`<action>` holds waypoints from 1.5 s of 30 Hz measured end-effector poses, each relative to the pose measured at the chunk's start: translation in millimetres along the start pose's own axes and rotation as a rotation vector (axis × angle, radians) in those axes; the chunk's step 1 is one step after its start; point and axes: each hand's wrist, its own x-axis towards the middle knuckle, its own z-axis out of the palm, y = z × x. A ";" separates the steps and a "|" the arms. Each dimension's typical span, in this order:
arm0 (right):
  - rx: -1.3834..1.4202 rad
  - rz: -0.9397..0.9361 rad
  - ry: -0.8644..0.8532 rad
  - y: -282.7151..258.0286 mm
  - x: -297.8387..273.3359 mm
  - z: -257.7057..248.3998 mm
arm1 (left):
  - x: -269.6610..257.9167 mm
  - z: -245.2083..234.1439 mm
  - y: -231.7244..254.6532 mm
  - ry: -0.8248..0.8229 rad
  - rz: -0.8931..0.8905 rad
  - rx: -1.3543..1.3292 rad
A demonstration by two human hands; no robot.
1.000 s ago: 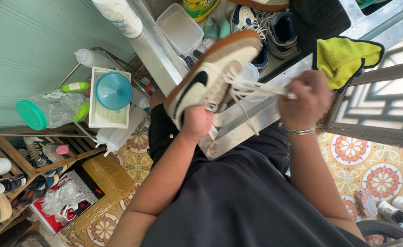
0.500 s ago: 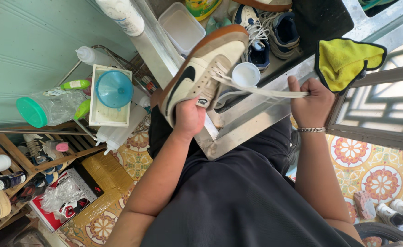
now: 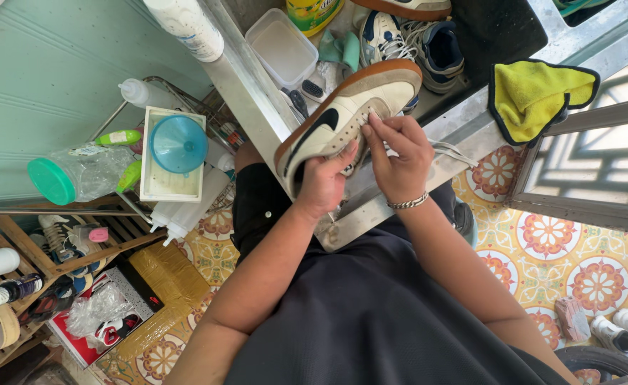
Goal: The person cleans a white and brown sneaker by first removing the laces, then scrubbing the upper surface with a brush, and finally brushing the inside of the shoe. The person uses a small white brush and an orange brush during the process.
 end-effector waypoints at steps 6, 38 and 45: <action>-0.119 0.100 -0.041 5.7 -10.8 -2.0 | 4.9 -8.8 -17.5 -0.020 -0.095 -0.010; 1.535 0.622 -0.552 76.4 -29.4 -68.8 | 10.6 3.8 -1.8 0.060 -0.174 0.411; 0.717 0.082 -0.194 55.7 23.2 -105.4 | 11.5 8.8 8.3 0.159 -0.476 0.236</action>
